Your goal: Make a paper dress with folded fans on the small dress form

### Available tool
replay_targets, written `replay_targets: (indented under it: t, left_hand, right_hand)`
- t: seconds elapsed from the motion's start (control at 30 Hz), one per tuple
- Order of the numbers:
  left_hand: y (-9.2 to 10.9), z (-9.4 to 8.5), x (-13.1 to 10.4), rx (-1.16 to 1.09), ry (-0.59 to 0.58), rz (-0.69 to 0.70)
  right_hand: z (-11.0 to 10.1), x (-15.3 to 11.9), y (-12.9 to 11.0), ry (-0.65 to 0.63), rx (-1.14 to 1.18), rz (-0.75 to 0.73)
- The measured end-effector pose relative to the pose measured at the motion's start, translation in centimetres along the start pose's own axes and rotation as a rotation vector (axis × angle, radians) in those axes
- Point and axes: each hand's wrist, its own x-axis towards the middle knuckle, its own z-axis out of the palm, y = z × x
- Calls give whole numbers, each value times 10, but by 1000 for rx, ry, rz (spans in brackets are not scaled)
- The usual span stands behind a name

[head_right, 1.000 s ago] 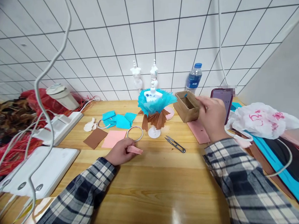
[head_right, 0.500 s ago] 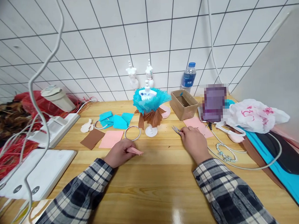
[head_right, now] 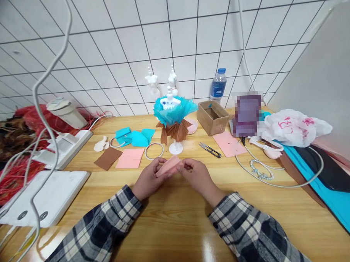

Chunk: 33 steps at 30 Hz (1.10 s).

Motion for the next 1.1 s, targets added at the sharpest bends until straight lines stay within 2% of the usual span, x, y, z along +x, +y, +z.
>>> replay_targets:
  t: [0.23,0.3,0.33,0.37,0.47,0.5,0.53,0.57,0.6,0.63,0.67,0.7,0.73,0.83,0.87,0.9,0.97,1.0,1.07,1.1]
  left_hand:
    - [-2,-2,5,-220,87,-46]
    - [-3,-10,7,-221,189,-32]
    - [-3,-16,8,-221,262,-15]
    - [-4,-24,9,-221,338,4]
    - [-9,-45,13,-214,475,36]
    - [-11,-50,14,-210,491,41]
    - [-14,-52,16,-203,508,48]
    - [-16,-53,17,-196,525,56]
    - [-18,-53,18,-185,543,68]
    - [-20,-51,19,-169,562,83]
    - [-21,-49,20,-148,572,99]
    - [-22,-47,20,-119,576,114]
    - [-21,-45,20,-70,576,129]
    - [-17,-43,17,211,537,186]
    - [-15,-43,15,326,480,227]
    - [-13,-43,13,432,388,282]
    - [-8,-41,9,576,122,403]
    - [-6,-39,8,610,-23,450]
    - [-3,-37,6,621,-220,499]
    - [-3,-37,5,605,-239,507]
  right_hand:
    - [-6,1,6,63,-161,-47]
    - [-6,-3,4,97,-122,-93]
    - [-6,-6,1,68,-41,-101]
    - [-5,-10,-1,-31,85,-80]
    - [1,-18,-6,-626,567,153]
    - [2,-18,-5,-734,668,243]
    - [3,-17,-4,-683,706,299]
    - [3,-15,-1,-511,680,315]
    - [2,-13,1,-257,602,284]
    - [1,-11,3,-34,483,202]
    - [0,-9,5,118,374,102]
    - [0,-8,5,177,316,12]
    - [1,-9,5,105,318,-37]
    - [8,-12,3,-443,417,6]
    - [9,-12,4,-485,383,15]
    - [6,-10,6,-385,298,-4]
    - [-9,-3,13,-7,26,-61]
    - [-21,2,18,135,-69,-52]
    - [-50,9,28,291,-164,-35]
    - [-65,13,33,355,-256,-50]
